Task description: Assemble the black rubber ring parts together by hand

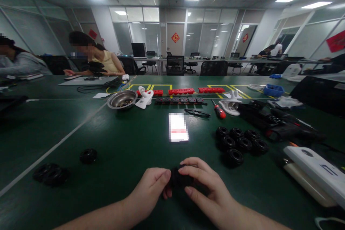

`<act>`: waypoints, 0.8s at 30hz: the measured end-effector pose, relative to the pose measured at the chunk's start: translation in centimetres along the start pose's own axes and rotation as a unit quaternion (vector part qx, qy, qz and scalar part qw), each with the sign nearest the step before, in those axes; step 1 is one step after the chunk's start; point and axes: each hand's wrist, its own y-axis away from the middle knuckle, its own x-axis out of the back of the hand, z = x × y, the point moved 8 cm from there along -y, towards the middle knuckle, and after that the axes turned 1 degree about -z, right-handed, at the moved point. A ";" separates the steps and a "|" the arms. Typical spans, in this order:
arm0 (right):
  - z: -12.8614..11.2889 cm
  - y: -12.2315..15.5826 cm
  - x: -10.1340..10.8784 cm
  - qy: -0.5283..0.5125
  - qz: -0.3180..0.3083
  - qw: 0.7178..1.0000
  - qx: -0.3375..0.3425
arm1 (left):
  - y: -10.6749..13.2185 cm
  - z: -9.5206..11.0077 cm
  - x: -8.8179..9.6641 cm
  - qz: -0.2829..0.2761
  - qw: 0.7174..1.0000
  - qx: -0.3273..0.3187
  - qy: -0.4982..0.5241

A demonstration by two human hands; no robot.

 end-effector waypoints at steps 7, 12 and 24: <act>-0.7 0.1 -0.2 0.018 -0.004 0.999 0.033 | 0.1 0.0 -0.1 -0.006 0.999 -0.003 -0.049; 0.3 0.2 -0.7 -0.010 0.014 1.000 -0.004 | 0.0 0.4 -0.1 -0.012 0.995 -0.039 -0.087; 5.1 0.1 -0.6 -0.262 0.103 0.942 -0.182 | 0.2 0.4 0.1 0.021 0.998 -0.019 0.060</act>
